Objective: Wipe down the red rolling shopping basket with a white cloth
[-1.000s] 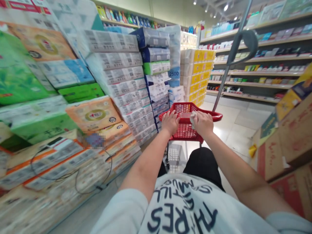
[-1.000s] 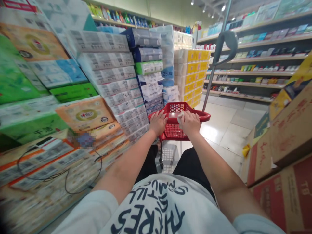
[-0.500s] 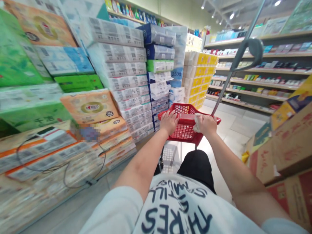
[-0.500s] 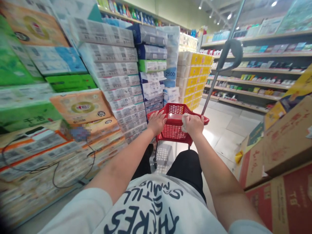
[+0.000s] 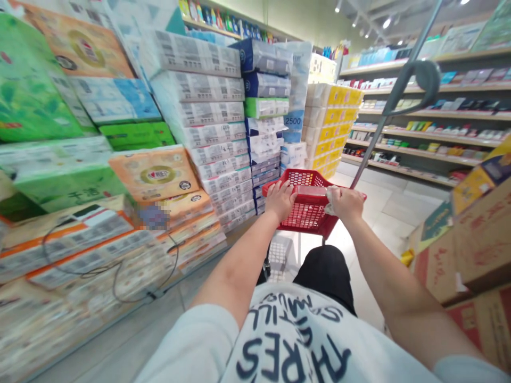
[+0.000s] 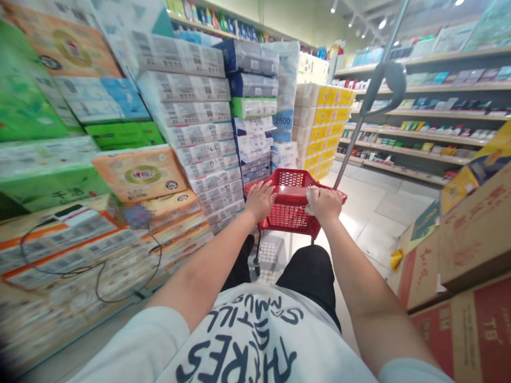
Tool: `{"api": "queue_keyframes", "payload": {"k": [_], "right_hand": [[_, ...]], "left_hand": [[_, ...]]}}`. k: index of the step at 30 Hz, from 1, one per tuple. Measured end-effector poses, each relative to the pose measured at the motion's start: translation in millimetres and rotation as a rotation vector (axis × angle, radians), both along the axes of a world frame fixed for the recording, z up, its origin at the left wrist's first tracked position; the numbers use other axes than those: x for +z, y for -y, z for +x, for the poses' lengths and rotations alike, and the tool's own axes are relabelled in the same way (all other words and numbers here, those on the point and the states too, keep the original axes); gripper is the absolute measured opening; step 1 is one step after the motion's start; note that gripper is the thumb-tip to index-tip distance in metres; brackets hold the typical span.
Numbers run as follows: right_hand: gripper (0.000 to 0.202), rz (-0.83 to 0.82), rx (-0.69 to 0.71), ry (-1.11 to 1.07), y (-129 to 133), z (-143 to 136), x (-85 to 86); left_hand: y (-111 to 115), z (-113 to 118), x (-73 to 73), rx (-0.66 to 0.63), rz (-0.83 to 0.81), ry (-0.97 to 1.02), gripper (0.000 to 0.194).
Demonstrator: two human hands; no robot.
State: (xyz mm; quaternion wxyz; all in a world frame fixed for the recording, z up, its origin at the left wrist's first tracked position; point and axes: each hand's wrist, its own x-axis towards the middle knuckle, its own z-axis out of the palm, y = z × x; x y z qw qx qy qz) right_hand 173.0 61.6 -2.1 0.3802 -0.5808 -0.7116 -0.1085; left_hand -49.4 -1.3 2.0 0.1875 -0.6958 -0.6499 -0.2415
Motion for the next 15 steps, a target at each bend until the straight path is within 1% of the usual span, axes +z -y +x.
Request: {"api": "queue_keyframes", "payload": {"k": [3,5,6,9,10,11,12,15], "right_hand": [[0.046,0.215,0.045,-0.051,13.5,-2.7,-14.0],[0.045,0.256,0.076,-0.048,18.0,-2.8,-17.8],[0.044,0.224,0.081,-0.038,17.0,-2.1,-16.0],[0.043,0.015,0.059,-0.003,5.7,1.1,-2.5],[0.044,-0.034,0.043,0.002,2.3,2.0,0.8],[0.044,-0.044,0.027,-0.002,0.5,2.5,1.8],[0.044,-0.012,0.02,-0.008,0.6,2.5,0.1],[0.043,0.224,0.049,-0.038,8.5,1.9,-14.9]], "left_hand": [[0.3,0.2,-0.4,0.0,0.016,-0.002,0.045],[0.8,-1.3,-0.1,-0.002,0.014,-0.007,0.045],[1.0,-2.1,0.1,-0.004,0.01,-0.011,0.045],[1.2,-3.7,1.0,-0.008,-0.003,-0.026,0.046],[1.2,-3.5,1.2,-0.005,-0.004,-0.027,0.046],[1.3,-3.1,1.4,0.0,-0.005,-0.026,0.046],[1.6,-2.5,1.4,0.005,-0.006,-0.023,0.046],[3.1,-1.5,1.8,0.009,-0.008,-0.016,0.046]]}}
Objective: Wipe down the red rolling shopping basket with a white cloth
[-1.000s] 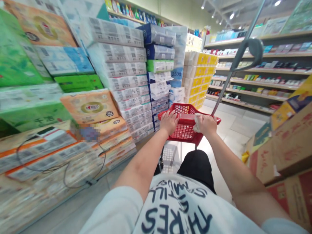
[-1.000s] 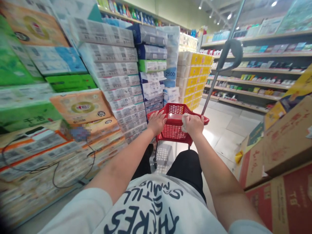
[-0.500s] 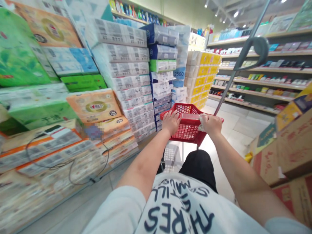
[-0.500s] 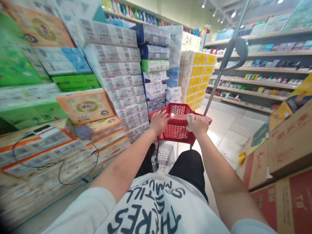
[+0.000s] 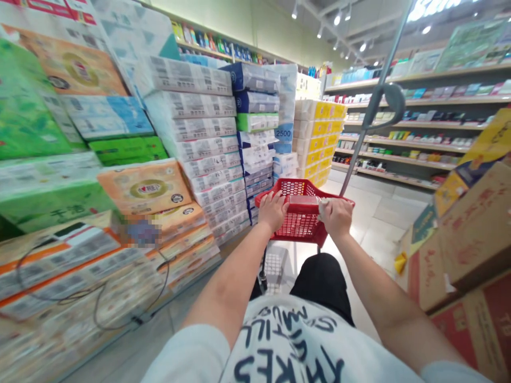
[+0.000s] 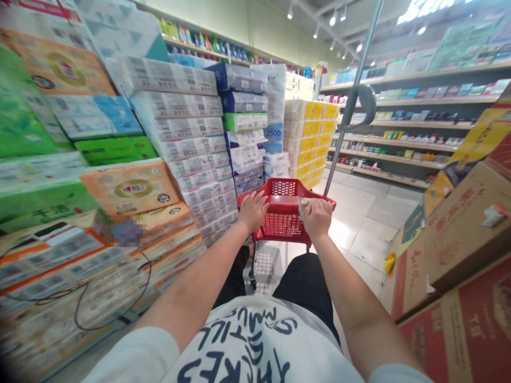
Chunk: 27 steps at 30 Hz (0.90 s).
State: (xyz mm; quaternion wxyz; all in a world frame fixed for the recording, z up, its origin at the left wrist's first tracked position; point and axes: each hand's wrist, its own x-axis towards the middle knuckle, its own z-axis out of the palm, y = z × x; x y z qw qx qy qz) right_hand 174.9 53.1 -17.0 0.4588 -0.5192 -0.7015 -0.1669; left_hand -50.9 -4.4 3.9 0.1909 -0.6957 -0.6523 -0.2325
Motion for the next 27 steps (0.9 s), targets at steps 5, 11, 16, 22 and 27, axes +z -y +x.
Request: {"api": "queue_keyframes", "payload": {"k": [5,11,16,22,27], "right_hand": [[0.039,-0.024,0.01,0.069,-4.7,5.8,-1.4],[0.038,-0.02,-0.049,0.032,-6.5,8.1,-1.7],[0.033,0.111,-0.029,0.071,1.3,13.8,-12.2],[0.038,-0.001,-0.056,0.121,-6.8,25.6,-3.5],[0.033,-0.094,-0.116,0.161,-5.0,22.6,3.5]], "left_hand": [[3.3,-2.3,2.0,-0.011,-0.012,-0.008,0.045],[2.1,1.2,0.2,-0.004,0.008,0.001,0.045],[2.0,0.8,-1.4,-0.018,0.021,0.005,0.044],[2.0,3.1,-1.6,-0.007,0.031,0.015,0.043],[2.5,-0.1,-3.9,-0.017,0.062,0.003,0.041]]}}
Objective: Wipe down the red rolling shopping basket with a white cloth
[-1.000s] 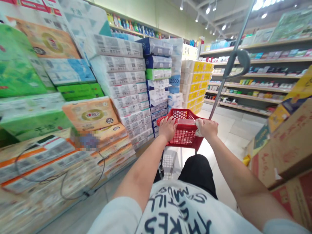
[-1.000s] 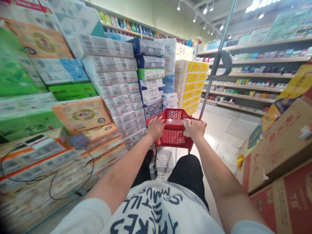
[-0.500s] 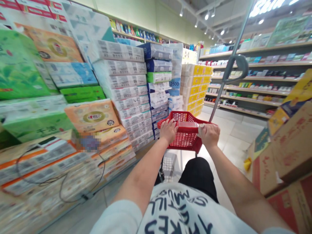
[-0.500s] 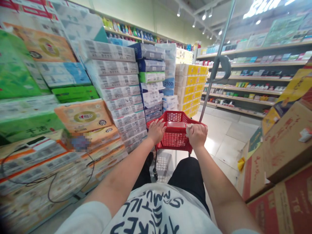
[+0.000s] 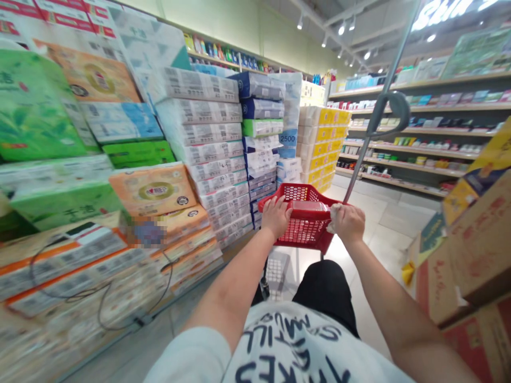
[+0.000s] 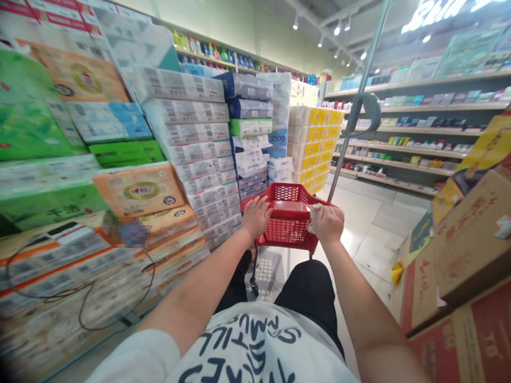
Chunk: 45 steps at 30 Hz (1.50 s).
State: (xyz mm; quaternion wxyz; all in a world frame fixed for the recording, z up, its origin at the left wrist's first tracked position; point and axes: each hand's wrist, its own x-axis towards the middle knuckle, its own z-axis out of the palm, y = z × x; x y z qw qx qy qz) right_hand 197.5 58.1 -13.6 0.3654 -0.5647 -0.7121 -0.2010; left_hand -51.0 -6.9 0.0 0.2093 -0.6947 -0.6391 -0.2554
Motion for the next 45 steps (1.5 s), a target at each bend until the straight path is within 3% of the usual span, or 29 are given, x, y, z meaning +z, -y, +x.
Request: {"api": "queue_keyframes", "payload": {"k": [3,5,7,11,13,16,18,24,26,29,31,33,35,37,38,40,43,45], "right_hand": [[0.019,-0.245,0.051,0.304,-13.3,7.1,19.9],[0.017,-0.319,0.078,0.426,-20.9,14.6,25.3],[0.018,-0.25,0.075,0.372,-22.3,19.6,17.7],[0.033,0.104,0.025,0.008,-14.7,18.5,-10.4],[0.031,0.097,0.012,-0.017,-15.6,17.7,-10.9],[0.021,-0.13,0.097,0.217,-23.9,21.3,4.8],[0.019,-0.194,0.155,0.302,-26.9,24.7,10.1],[0.035,0.177,0.096,-0.154,-11.0,15.6,-17.7],[0.036,0.085,0.047,-0.152,-13.3,14.1,-11.7],[0.035,-0.296,0.108,0.025,-27.9,19.6,13.6],[0.032,-0.36,0.132,0.039,-36.0,25.4,23.1],[0.033,-0.29,0.183,-0.005,-35.9,27.8,18.3],[0.038,-0.091,0.203,-0.097,-28.7,25.2,3.9],[0.041,0.095,0.145,-0.172,-21.5,19.9,-8.3],[0.041,0.104,0.105,-0.174,-20.0,17.3,-10.2],[0.041,-0.028,0.059,-0.106,-22.6,13.3,-3.2],[0.037,-0.282,0.097,0.032,-32.7,10.5,20.8],[0.031,-0.342,0.116,0.087,-32.8,7.6,29.0]], "left_hand": [[1.1,-4.8,1.0,-0.003,-0.021,-0.005,0.039],[1.6,-5.2,1.7,-0.001,-0.025,-0.005,0.038],[1.9,-3.0,1.6,-0.003,-0.015,-0.005,0.037],[2.9,1.1,0.5,-0.008,0.002,-0.002,0.037],[3.7,0.0,0.7,-0.006,0.004,-0.007,0.037],[4.8,-3.1,2.1,0.002,-0.007,-0.018,0.037],[5.1,-3.7,2.6,0.012,-0.018,-0.019,0.037],[4.5,-0.7,-0.3,0.014,-0.002,-0.015,0.036],[4.5,-2.2,-0.3,0.014,-0.006,-0.013,0.036],[4.6,-5.0,1.5,0.016,-0.029,-0.012,0.036],[4.6,-5.0,2.5,0.017,-0.036,-0.012,0.037],[4.4,-3.4,2.4,0.016,-0.028,-0.01,0.038],[4.5,-1.8,1.7,0.014,-0.013,-0.005,0.037],[4.9,-1.8,1.0,0.013,-0.001,-0.005,0.037],[5.2,-2.7,0.9,0.013,0.003,-0.008,0.036],[6.1,-5.7,1.3,0.016,0.001,-0.017,0.036],[7.9,-10.3,2.6,0.025,-0.014,-0.029,0.036],[9.2,-11.5,3.0,0.027,-0.007,-0.036,0.036]]}}
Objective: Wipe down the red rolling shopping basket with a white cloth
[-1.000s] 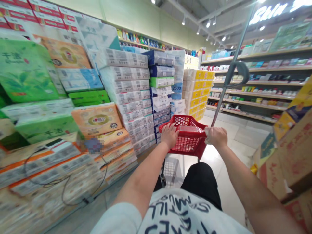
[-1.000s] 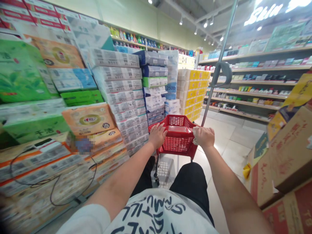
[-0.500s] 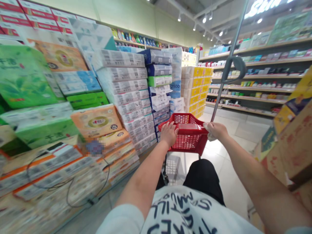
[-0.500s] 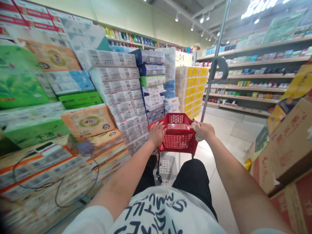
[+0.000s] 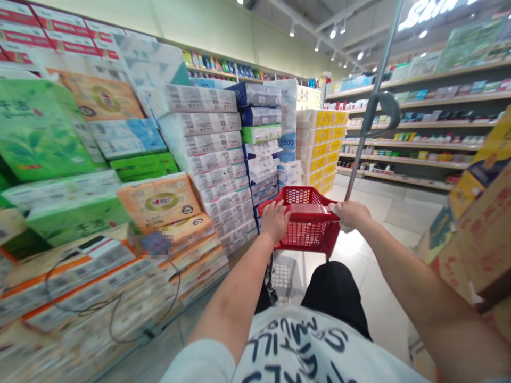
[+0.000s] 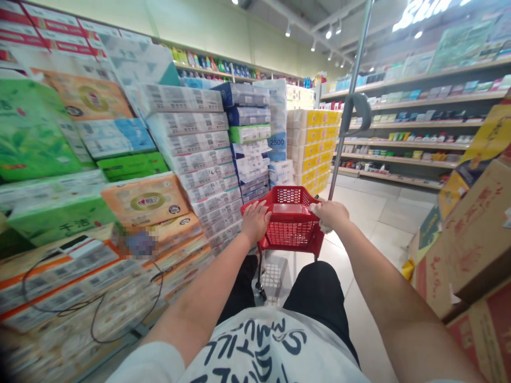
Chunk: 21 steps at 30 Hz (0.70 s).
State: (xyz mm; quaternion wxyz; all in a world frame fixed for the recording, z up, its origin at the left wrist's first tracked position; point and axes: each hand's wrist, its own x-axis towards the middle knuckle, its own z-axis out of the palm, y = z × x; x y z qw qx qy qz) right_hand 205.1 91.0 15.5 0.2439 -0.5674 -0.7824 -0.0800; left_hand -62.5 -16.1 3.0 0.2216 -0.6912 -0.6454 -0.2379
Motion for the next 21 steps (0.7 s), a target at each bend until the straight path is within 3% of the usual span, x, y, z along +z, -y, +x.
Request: {"api": "queue_keyframes", "payload": {"k": [3,7,10,12,14,21], "right_hand": [[0.03,0.125,-0.055,-0.019,18.4,-11.1,-14.1],[0.037,0.511,-0.078,-0.24,45.1,-26.0,-43.8],[0.032,0.374,-0.13,-0.174,37.5,-25.3,-34.0],[0.021,0.144,-0.051,0.021,25.1,-20.5,-19.2],[0.01,0.051,0.011,0.111,17.9,-16.1,-11.4],[0.035,0.437,-0.08,-0.215,39.1,-24.7,-37.5]], "left_hand": [[1.4,1.2,-0.8,-0.001,0.009,0.0,0.035],[2.2,4.1,-2.0,0.006,0.009,0.012,0.036],[2.8,5.3,-1.6,0.003,0.01,0.009,0.037],[3.4,6.4,-0.9,0.004,0.006,0.008,0.037],[3.9,8.2,-0.4,0.009,0.009,0.01,0.037],[3.7,10.6,-1.4,0.004,0.013,0.036,0.035]]}}
